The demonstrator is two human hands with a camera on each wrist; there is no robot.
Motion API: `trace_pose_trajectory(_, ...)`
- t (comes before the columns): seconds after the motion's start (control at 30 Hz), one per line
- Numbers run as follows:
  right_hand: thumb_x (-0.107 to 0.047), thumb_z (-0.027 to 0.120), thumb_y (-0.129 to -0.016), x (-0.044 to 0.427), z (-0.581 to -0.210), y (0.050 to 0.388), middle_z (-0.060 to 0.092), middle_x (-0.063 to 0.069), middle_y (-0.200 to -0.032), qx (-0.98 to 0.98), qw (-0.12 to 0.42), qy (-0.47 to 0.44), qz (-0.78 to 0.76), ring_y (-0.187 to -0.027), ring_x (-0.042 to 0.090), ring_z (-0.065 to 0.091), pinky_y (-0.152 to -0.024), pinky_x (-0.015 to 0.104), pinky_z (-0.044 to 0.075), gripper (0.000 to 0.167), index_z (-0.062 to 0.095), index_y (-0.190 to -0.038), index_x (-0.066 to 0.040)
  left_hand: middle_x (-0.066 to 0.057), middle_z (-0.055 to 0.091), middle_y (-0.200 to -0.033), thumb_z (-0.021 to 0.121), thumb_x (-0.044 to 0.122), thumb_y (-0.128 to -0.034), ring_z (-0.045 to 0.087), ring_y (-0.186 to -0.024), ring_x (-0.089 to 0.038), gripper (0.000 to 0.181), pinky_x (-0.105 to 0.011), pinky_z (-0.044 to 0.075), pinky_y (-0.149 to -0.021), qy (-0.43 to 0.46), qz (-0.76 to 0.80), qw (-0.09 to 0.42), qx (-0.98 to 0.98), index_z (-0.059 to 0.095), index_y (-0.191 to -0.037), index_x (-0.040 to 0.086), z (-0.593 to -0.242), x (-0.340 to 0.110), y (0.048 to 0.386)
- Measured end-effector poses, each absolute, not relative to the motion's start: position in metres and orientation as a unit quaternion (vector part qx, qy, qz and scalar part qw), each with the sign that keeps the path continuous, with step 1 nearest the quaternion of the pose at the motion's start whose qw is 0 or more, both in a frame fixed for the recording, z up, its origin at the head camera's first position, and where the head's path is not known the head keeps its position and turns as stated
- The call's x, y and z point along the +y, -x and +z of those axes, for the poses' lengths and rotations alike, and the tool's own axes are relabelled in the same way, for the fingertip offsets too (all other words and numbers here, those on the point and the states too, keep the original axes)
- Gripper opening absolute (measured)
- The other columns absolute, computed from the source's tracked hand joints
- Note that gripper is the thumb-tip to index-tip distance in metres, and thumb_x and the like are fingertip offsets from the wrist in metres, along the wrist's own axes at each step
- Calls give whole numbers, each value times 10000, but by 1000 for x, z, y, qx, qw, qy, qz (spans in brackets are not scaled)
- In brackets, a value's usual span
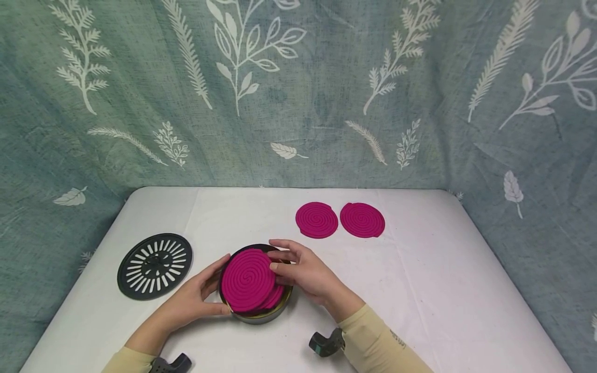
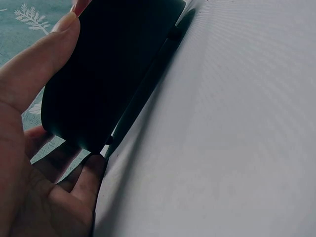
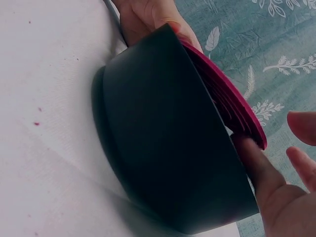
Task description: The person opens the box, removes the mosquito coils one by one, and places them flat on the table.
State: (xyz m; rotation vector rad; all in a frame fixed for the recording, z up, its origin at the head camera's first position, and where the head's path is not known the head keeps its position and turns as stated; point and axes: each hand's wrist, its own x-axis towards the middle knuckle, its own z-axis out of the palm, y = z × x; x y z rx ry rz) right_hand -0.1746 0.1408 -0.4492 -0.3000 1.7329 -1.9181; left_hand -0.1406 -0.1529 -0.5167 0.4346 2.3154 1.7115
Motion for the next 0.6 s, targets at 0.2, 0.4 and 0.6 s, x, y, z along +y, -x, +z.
trace_pose_trajectory(0.2, -98, 680, -938, 140, -451, 175, 516, 187, -1385, 647, 272, 116, -703, -1152, 289, 606, -935, 394, 573, 613, 406, -1486, -79, -17, 357, -1555, 940, 304, -651, 324, -1428, -176, 1108, -225, 338, -1129, -152, 585, 117, 788, 308, -1560, 268, -516, -154, 141)
trace_pose_trajectory(0.4, -71, 689, -928, 139, -453, 176, 601, 190, -1292, 643, 299, 115, -696, -1045, 218, 657, -912, 373, 586, 661, 377, -1511, -79, -21, 362, -1552, 938, 299, -656, 326, -1426, -175, 1112, -224, 338, -1130, -152, 584, 118, 788, 302, -1566, 235, -517, -154, 141)
trace_pose_trajectory(0.6, -71, 676, -939, 139, -454, 176, 666, 163, -1160, 661, 311, 117, -673, -863, 168, 680, -796, 354, 627, 661, 350, -1511, -14, -14, 375, -1543, 950, 332, -621, 331, -1422, -159, 1142, -218, 335, -1130, -140, 582, 123, 791, 309, -1562, 247, -513, -152, 140)
